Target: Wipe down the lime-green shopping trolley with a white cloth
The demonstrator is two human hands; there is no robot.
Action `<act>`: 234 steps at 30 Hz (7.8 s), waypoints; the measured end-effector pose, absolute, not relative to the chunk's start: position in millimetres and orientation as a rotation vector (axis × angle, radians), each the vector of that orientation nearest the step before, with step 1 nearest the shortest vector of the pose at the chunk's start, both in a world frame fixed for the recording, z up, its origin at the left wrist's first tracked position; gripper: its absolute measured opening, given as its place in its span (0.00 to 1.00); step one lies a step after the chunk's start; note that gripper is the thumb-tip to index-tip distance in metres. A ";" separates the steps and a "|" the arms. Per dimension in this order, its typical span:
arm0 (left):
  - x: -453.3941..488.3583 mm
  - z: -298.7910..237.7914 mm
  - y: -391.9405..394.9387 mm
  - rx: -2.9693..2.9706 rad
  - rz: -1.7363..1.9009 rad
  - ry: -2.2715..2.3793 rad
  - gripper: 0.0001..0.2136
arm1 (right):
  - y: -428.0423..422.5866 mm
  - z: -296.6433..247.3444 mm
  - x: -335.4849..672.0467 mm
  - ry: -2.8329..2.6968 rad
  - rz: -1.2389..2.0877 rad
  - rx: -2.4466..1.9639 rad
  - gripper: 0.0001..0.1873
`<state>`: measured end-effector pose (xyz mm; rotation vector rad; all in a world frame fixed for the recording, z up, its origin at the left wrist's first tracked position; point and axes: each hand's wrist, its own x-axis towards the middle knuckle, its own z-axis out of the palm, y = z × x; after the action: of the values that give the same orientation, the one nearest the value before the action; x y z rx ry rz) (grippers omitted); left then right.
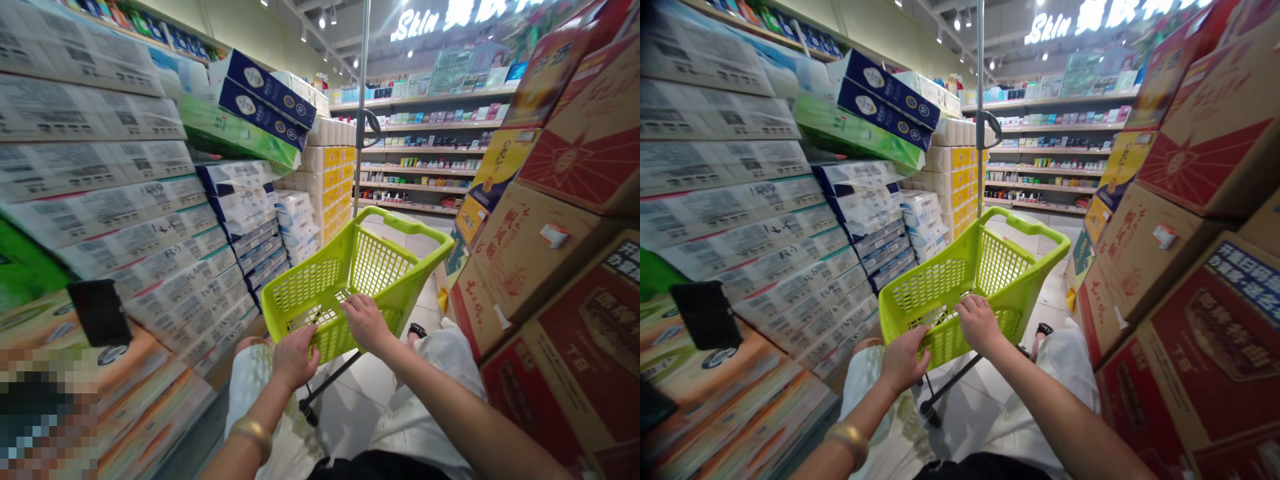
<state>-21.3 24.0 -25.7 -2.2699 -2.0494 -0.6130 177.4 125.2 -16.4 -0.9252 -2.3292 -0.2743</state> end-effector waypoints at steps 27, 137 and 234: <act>-52.3 -15.1 22.8 -2.158 -0.548 -1.839 0.16 | 141.4 7.2 228.1 -2.209 -0.417 -1.055 0.17; 25.4 -6.1 34.5 -2.229 -0.585 -1.988 0.15 | 89.7 -5.9 167.2 -2.149 -0.235 -0.960 0.15; 59.5 74.1 1.8 -2.237 -1.601 -1.372 0.10 | 66.5 88.8 232.0 -1.875 0.125 -0.783 0.20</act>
<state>59.5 1.8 74.1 -2.2374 -1.3719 -1.6008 232.0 66.5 88.8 -0.7825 -1.8749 0.1249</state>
